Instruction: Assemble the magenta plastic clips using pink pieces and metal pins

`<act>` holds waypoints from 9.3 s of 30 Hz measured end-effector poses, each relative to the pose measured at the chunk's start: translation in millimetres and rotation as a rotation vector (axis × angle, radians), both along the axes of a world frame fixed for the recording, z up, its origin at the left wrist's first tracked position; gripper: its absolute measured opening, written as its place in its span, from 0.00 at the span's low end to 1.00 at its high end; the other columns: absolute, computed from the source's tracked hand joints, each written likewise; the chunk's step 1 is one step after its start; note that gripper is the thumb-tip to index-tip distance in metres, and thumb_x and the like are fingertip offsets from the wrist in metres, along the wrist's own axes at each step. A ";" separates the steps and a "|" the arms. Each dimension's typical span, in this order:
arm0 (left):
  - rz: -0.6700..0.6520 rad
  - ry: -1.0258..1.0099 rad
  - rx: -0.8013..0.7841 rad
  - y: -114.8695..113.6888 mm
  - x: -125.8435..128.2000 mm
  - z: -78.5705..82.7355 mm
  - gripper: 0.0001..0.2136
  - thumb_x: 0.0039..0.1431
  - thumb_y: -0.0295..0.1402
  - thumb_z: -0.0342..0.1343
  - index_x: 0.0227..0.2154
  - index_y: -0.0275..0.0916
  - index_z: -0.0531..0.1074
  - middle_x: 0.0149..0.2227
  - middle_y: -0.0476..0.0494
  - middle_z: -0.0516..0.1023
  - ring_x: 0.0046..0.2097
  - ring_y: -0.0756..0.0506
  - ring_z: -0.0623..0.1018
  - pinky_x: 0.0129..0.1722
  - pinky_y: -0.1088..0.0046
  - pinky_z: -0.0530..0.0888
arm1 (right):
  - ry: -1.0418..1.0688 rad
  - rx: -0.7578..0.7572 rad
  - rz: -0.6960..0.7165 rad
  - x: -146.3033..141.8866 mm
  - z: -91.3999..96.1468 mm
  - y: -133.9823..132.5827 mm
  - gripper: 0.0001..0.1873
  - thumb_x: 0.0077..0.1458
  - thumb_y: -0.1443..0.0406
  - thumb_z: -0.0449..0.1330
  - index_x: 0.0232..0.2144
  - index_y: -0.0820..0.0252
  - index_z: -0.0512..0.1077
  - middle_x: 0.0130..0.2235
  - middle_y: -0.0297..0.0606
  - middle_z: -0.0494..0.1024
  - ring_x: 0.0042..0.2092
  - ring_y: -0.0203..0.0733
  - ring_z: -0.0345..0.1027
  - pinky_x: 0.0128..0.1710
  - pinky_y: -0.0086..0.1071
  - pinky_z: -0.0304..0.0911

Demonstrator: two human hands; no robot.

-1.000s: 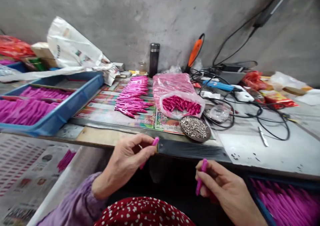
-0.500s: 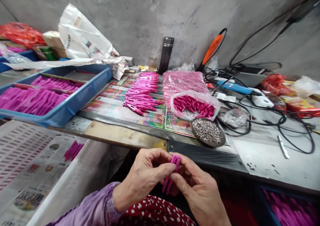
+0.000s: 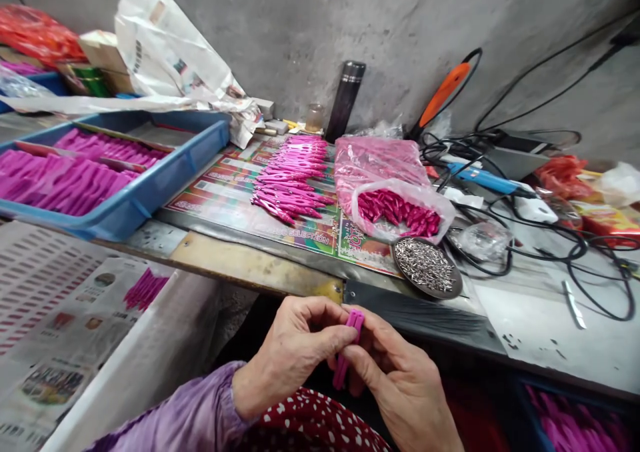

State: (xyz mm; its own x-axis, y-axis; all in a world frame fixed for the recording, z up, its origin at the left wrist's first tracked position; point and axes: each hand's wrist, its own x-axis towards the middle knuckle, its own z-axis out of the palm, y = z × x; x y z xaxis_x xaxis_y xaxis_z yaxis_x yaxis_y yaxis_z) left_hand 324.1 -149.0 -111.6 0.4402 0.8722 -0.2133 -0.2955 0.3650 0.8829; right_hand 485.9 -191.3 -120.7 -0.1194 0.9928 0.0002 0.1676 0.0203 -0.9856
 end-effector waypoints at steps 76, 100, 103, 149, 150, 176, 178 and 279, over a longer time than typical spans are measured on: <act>-0.038 0.025 0.105 80.7 30.6 11.1 0.20 0.46 0.45 0.71 0.28 0.30 0.76 0.22 0.48 0.75 0.20 0.54 0.72 0.20 0.80 0.69 | 0.075 0.092 -0.037 18.4 10.4 80.1 0.20 0.58 0.56 0.66 0.47 0.64 0.75 0.27 0.35 0.79 0.19 0.34 0.66 0.16 0.24 0.62; -0.056 -0.064 -0.065 84.6 26.7 6.7 0.24 0.34 0.43 0.76 0.27 0.31 0.74 0.20 0.50 0.73 0.18 0.54 0.71 0.18 0.79 0.69 | 0.101 -0.001 -0.059 15.3 6.4 79.8 0.22 0.56 0.54 0.68 0.49 0.61 0.75 0.27 0.35 0.78 0.19 0.33 0.66 0.15 0.23 0.62; -0.057 -0.079 -0.072 84.1 25.5 5.8 0.22 0.35 0.42 0.76 0.27 0.32 0.74 0.21 0.50 0.73 0.19 0.54 0.71 0.20 0.79 0.70 | 0.104 -0.002 -0.114 14.0 6.7 78.2 0.24 0.55 0.55 0.69 0.50 0.61 0.75 0.26 0.33 0.77 0.17 0.32 0.64 0.14 0.22 0.60; -0.078 -0.094 0.027 59.4 14.7 5.5 0.18 0.44 0.40 0.73 0.27 0.30 0.75 0.22 0.49 0.75 0.19 0.55 0.71 0.19 0.82 0.72 | 0.020 0.016 -0.178 15.9 2.9 36.5 0.29 0.60 0.53 0.65 0.58 0.59 0.67 0.24 0.29 0.74 0.18 0.30 0.58 0.16 0.21 0.56; -0.084 -0.093 0.038 56.8 14.4 4.9 0.17 0.45 0.40 0.72 0.27 0.30 0.75 0.22 0.49 0.75 0.19 0.55 0.71 0.19 0.82 0.71 | 0.031 0.016 -0.168 16.1 1.3 36.3 0.28 0.60 0.53 0.65 0.58 0.59 0.67 0.24 0.29 0.74 0.18 0.29 0.58 0.16 0.21 0.56; -0.040 -0.080 0.047 36.5 17.2 4.9 0.16 0.46 0.40 0.72 0.27 0.31 0.76 0.23 0.48 0.74 0.21 0.55 0.70 0.23 0.80 0.68 | 0.030 0.001 -0.094 8.9 -1.0 26.0 0.30 0.62 0.52 0.63 0.59 0.61 0.67 0.29 0.38 0.79 0.23 0.34 0.64 0.18 0.23 0.60; -0.037 -0.091 0.039 36.0 17.3 5.5 0.17 0.45 0.41 0.72 0.26 0.31 0.76 0.23 0.49 0.74 0.21 0.55 0.70 0.23 0.80 0.68 | 0.022 -0.002 -0.091 8.8 -0.8 26.2 0.29 0.62 0.52 0.63 0.60 0.61 0.68 0.29 0.38 0.79 0.22 0.34 0.63 0.18 0.23 0.60; 0.044 0.573 1.044 18.4 10.6 -6.5 0.05 0.59 0.22 0.60 0.36 0.38 0.76 0.28 0.53 0.76 0.27 0.55 0.71 0.27 0.81 0.64 | -0.220 0.295 -0.207 51.9 10.4 16.3 0.09 0.58 0.68 0.66 0.40 0.50 0.79 0.38 0.28 0.79 0.35 0.32 0.74 0.35 0.18 0.70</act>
State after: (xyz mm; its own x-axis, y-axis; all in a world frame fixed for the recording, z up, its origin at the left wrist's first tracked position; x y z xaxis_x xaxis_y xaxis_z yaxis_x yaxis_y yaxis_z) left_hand 334.7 -130.6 -118.1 0.4776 0.7528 0.4530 0.2448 -0.6092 0.7542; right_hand 537.8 -175.0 -110.3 0.0540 0.9571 0.2845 0.4038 0.2396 -0.8829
